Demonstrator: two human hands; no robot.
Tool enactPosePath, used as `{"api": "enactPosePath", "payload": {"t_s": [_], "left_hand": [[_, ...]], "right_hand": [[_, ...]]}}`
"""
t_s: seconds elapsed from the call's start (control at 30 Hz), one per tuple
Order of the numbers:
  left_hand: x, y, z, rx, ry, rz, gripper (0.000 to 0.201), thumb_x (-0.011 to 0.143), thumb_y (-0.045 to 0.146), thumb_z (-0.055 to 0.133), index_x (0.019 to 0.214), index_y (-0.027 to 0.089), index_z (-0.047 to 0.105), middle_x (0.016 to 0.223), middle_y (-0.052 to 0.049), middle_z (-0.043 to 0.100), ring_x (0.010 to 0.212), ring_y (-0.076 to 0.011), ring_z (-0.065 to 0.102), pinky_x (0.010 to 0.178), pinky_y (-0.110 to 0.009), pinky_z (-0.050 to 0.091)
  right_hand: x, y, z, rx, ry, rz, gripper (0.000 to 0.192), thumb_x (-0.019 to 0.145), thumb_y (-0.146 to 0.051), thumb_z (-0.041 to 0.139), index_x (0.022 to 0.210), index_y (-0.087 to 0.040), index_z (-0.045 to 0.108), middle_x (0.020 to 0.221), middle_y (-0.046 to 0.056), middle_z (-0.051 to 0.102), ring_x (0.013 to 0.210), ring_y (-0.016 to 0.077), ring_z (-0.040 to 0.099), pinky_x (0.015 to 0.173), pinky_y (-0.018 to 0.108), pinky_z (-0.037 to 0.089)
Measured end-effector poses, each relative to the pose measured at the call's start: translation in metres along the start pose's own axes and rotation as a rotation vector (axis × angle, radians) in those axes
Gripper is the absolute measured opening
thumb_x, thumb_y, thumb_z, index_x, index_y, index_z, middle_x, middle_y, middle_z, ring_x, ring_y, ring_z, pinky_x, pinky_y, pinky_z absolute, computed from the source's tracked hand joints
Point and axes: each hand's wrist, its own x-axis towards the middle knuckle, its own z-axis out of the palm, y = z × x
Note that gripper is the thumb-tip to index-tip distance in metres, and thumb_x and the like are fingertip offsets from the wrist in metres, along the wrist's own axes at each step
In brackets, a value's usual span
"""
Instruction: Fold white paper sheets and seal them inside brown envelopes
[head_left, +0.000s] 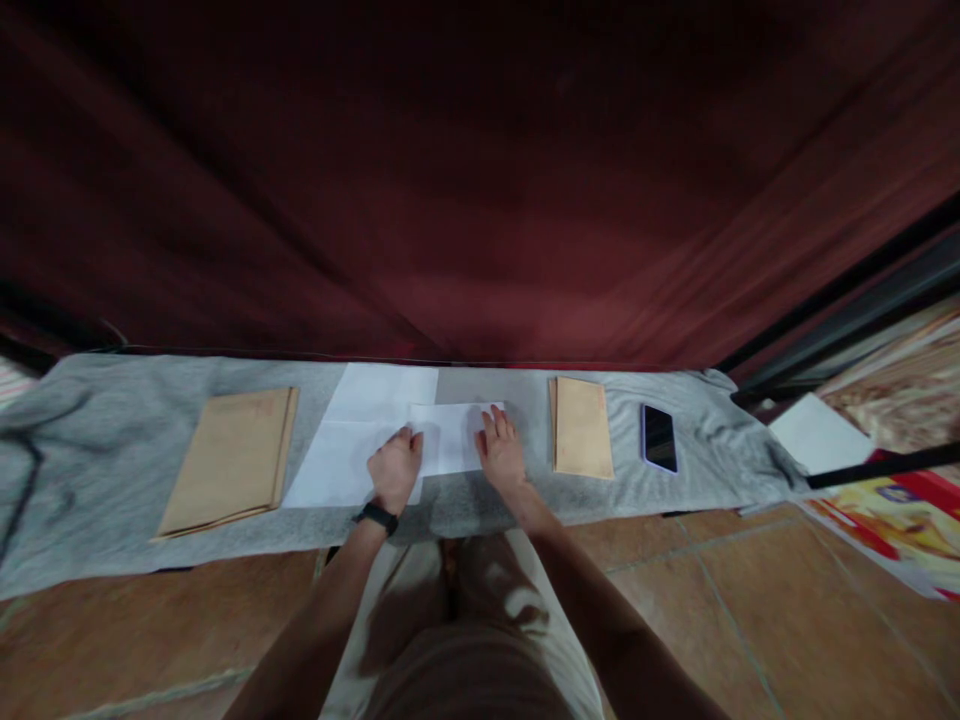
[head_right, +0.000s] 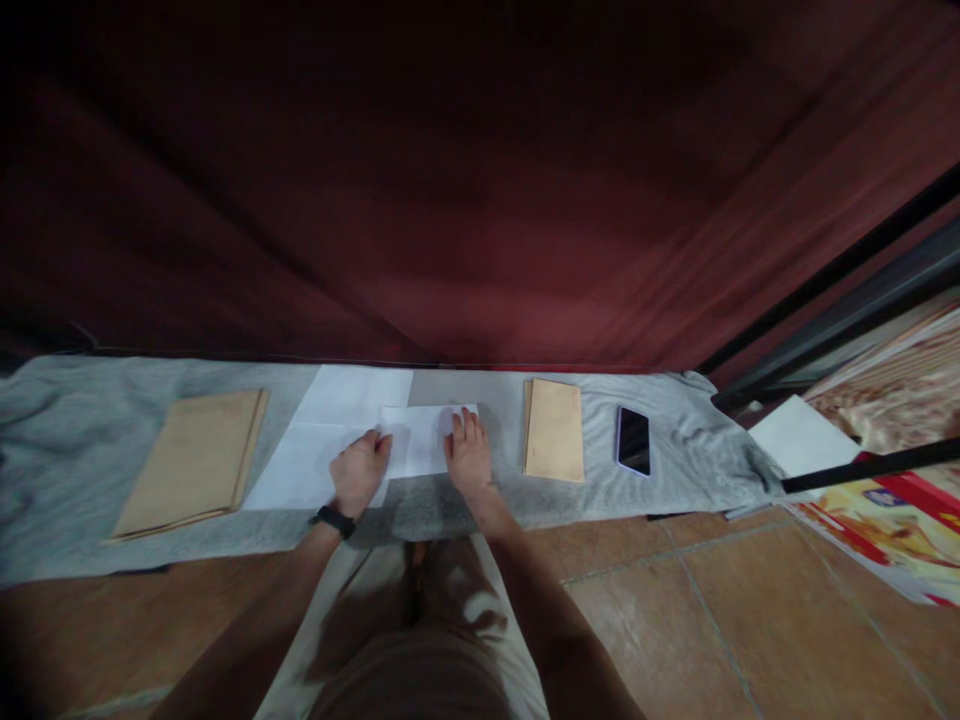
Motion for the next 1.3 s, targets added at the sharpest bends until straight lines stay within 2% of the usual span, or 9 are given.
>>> {"api": "enactPosePath", "payload": {"t_s": [0.2,0.3,0.37,0.47,0.57,0.7,0.83,1.03,1.3], "left_hand": [[-0.001,-0.002,0.003,-0.011,0.027,-0.004,0.04,0.102,0.044,0.035,0.109,0.018,0.065,0.09,-0.012,0.074,0.086,-0.0269,0.071,0.072,-0.034,0.047],[0.001,-0.002,0.006,-0.027,0.118,0.014,0.036,0.101,0.039,0.039,0.114,0.015,0.062,0.094,-0.013,0.072,0.09,-0.0278,0.07,0.075,-0.036,0.049],[0.002,0.002,0.011,-0.039,0.224,0.08,0.035,0.099,0.033,0.042,0.118,0.012,0.061,0.105,-0.017,0.071,0.101,-0.0297,0.067,0.084,-0.039,0.049],[0.004,0.015,0.022,-0.095,0.319,0.305,0.041,0.098,0.029,0.041,0.131,0.01,0.058,0.132,-0.02,0.062,0.126,-0.0315,0.056,0.102,-0.045,0.044],[0.003,0.032,0.037,-0.142,0.281,0.494,0.047,0.1,0.031,0.037,0.141,0.014,0.053,0.154,-0.015,0.048,0.146,-0.0305,0.038,0.117,-0.048,0.033],[0.003,0.042,0.053,-0.132,0.226,0.488,0.05,0.102,0.033,0.034,0.145,0.018,0.053,0.158,-0.012,0.045,0.15,-0.0314,0.031,0.122,-0.054,0.025],[0.005,0.037,0.059,-0.101,0.197,0.502,0.054,0.099,0.028,0.035,0.151,0.017,0.047,0.161,-0.012,0.04,0.152,-0.0309,0.028,0.123,-0.054,0.022],[0.007,0.031,0.061,-0.05,0.124,0.558,0.064,0.093,0.018,0.04,0.156,0.01,0.035,0.162,-0.015,0.037,0.155,-0.0309,0.022,0.125,-0.053,0.018],[0.008,0.036,0.064,-0.129,0.187,0.487,0.057,0.099,0.023,0.032,0.153,0.01,0.041,0.16,-0.013,0.04,0.153,-0.0265,0.029,0.125,-0.049,0.022]], "right_hand": [[-0.012,-0.007,0.019,-0.016,-0.051,-0.046,0.05,0.105,-0.037,0.045,0.15,-0.014,0.047,0.16,0.014,0.041,0.147,0.028,0.037,0.12,0.044,0.031],[-0.015,-0.006,0.022,-0.031,-0.045,-0.047,0.05,0.105,-0.037,0.044,0.151,-0.015,0.047,0.16,0.014,0.04,0.147,0.0282,0.038,0.12,0.046,0.03],[-0.015,-0.007,0.022,-0.038,-0.037,-0.05,0.05,0.105,-0.036,0.045,0.151,-0.015,0.047,0.16,0.015,0.039,0.146,0.0286,0.039,0.121,0.046,0.03],[-0.015,-0.008,0.024,-0.044,-0.025,-0.05,0.05,0.104,-0.035,0.046,0.15,-0.014,0.047,0.16,0.015,0.04,0.146,0.0292,0.04,0.121,0.046,0.029],[-0.016,-0.007,0.026,-0.035,-0.011,-0.06,0.049,0.104,-0.033,0.045,0.149,-0.014,0.049,0.16,0.015,0.04,0.147,0.0294,0.039,0.121,0.047,0.03],[-0.015,-0.002,0.028,0.014,-0.005,-0.06,0.046,0.105,-0.03,0.041,0.148,-0.015,0.051,0.158,0.015,0.043,0.146,0.0282,0.039,0.119,0.049,0.032],[-0.001,-0.011,0.03,0.1,-0.026,-0.02,0.047,0.107,-0.028,0.034,0.146,-0.012,0.053,0.154,0.015,0.048,0.145,0.0246,0.042,0.12,0.047,0.034],[0.025,-0.036,0.039,0.204,-0.086,-0.164,0.051,0.109,-0.033,0.025,0.153,-0.014,0.044,0.158,0.009,0.045,0.149,0.0177,0.035,0.124,0.04,0.028],[0.018,0.001,0.039,0.019,-0.065,-0.169,0.05,0.108,-0.035,0.033,0.152,-0.014,0.044,0.159,0.012,0.042,0.148,0.0244,0.037,0.122,0.046,0.027]]}}
